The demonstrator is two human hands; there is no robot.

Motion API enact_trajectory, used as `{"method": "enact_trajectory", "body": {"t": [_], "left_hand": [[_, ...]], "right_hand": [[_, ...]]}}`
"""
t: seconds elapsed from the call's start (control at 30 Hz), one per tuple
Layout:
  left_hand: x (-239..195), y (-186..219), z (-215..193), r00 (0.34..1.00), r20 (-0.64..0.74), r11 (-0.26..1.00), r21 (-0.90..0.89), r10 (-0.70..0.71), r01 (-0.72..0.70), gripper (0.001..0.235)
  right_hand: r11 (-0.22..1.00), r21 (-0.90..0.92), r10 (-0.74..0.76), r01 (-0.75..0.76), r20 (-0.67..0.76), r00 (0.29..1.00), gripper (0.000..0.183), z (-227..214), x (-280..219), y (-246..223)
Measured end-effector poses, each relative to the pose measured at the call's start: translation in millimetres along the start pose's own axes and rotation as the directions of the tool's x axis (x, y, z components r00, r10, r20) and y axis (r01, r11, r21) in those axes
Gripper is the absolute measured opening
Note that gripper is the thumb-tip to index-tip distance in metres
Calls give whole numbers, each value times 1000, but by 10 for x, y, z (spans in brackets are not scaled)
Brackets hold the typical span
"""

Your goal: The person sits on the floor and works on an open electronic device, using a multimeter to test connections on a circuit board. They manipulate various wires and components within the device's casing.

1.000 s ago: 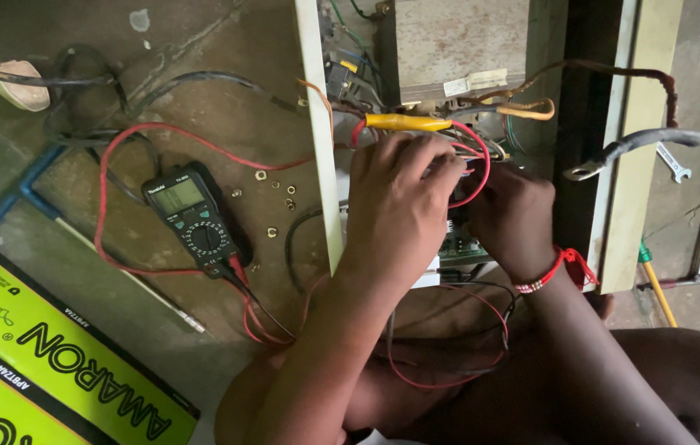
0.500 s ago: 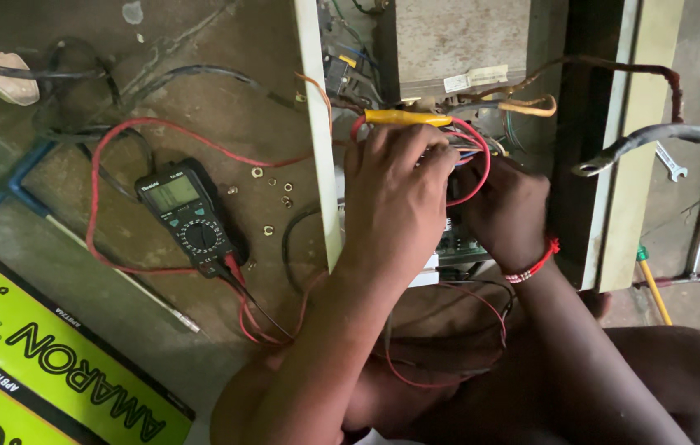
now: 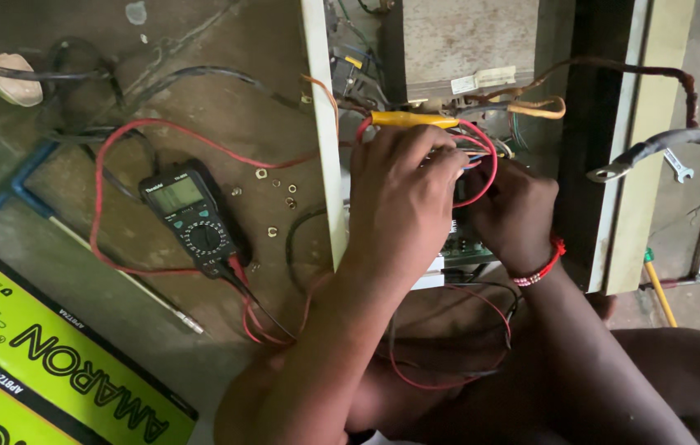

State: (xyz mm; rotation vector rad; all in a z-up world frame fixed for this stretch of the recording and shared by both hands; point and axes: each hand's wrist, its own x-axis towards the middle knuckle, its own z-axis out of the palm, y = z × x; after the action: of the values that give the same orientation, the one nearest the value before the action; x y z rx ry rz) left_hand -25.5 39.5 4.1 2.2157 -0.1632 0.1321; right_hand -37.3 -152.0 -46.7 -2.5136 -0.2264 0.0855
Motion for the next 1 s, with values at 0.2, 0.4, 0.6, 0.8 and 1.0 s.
{"method": "enact_trajectory", "body": {"t": [0.2, 0.4, 0.6, 0.8, 1.0], "left_hand": [[1, 6, -11, 1000, 4, 999, -47, -20, 20, 11], [10, -10, -9, 1000, -13, 998, -56, -14, 14, 11], [-9, -19, -16, 1000, 9, 997, -71, -28, 29, 9], [2, -12, -14, 999, 0, 996, -82, -33, 33, 9], [0, -21, 1, 999, 18, 998, -42, -36, 37, 10]], "right_hand": [[999, -31, 15, -14, 24, 1000, 9, -44, -32, 9], [1000, -29, -1, 1, -1, 1000, 15, -20, -32, 26], [995, 45, 89, -88, -19, 996, 17, 13, -40, -15], [996, 72, 60, -58, -34, 998, 18, 1, -30, -52], [996, 47, 79, -79, 9, 997, 14, 0, -20, -18]]}}
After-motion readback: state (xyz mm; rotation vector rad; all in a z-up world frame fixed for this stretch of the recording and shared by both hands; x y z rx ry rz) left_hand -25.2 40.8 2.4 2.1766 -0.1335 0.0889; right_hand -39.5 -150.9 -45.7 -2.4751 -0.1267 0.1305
